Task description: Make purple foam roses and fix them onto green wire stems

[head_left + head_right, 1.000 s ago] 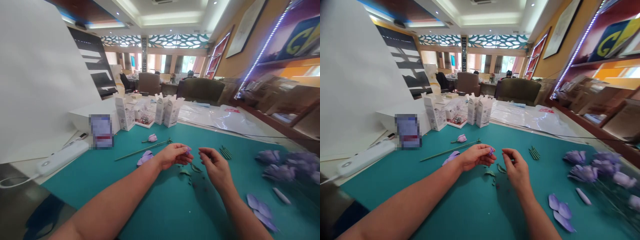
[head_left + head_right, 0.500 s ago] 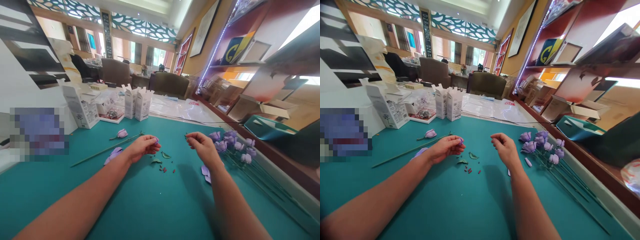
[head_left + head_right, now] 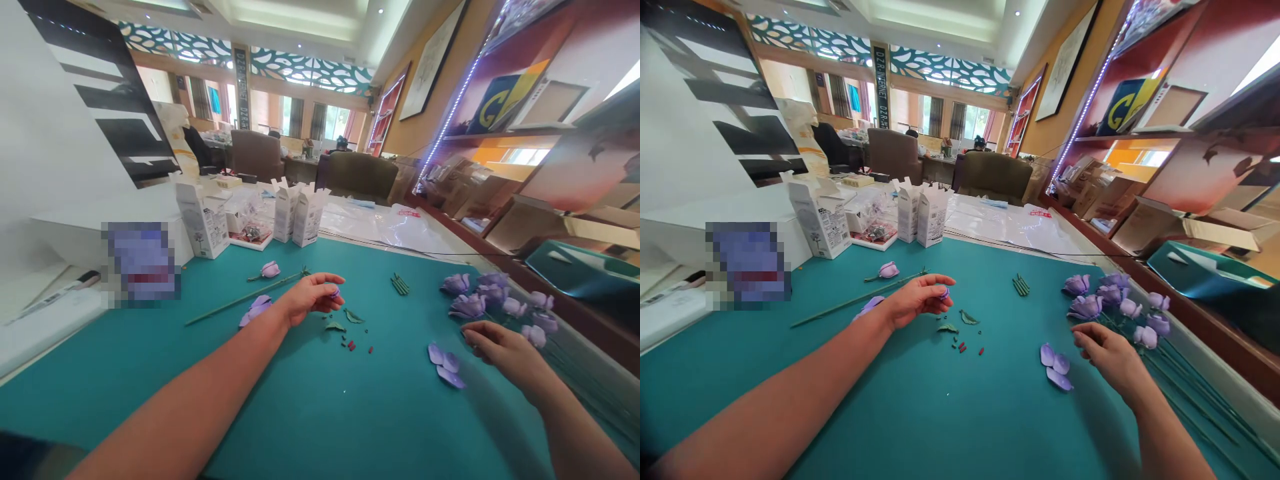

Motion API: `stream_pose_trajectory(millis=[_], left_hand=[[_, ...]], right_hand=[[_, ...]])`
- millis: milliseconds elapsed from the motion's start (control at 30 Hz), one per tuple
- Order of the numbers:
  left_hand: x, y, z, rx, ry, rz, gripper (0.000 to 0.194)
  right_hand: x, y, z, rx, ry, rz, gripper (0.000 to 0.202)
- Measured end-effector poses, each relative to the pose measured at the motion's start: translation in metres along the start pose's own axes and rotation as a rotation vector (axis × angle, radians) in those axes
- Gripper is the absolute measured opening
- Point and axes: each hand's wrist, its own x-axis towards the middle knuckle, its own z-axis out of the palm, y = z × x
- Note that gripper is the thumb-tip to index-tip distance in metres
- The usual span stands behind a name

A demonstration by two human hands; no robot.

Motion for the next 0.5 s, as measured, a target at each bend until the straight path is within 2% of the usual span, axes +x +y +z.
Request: stream_pose_trajectory(millis=[133,300,400,500], left_hand=[[0.002,-0.001,0.000,-0.021,0.046,0.009,0.027],[0.002,0.000,0.000,-0.018,0.079,0.020,0.035],[0.003,0.001,0.000,0.022,0.068,0.024,0.042],[0.004,0.002,-0.001,0.055,0.074,0.033,0.044]], right_hand=[[0.009,-0.020,0.009,0.029,-0.098,-0.019,0.036],[0.025,-0.057,0.029,-0.059,-0.115,-0.138,0.033],[0.038,-0.056,0.025,-0.200,-0.067,-0.165,0.029],[0.049,-0.035,0.003,-0.525,0.034,-0.093,0.025]])
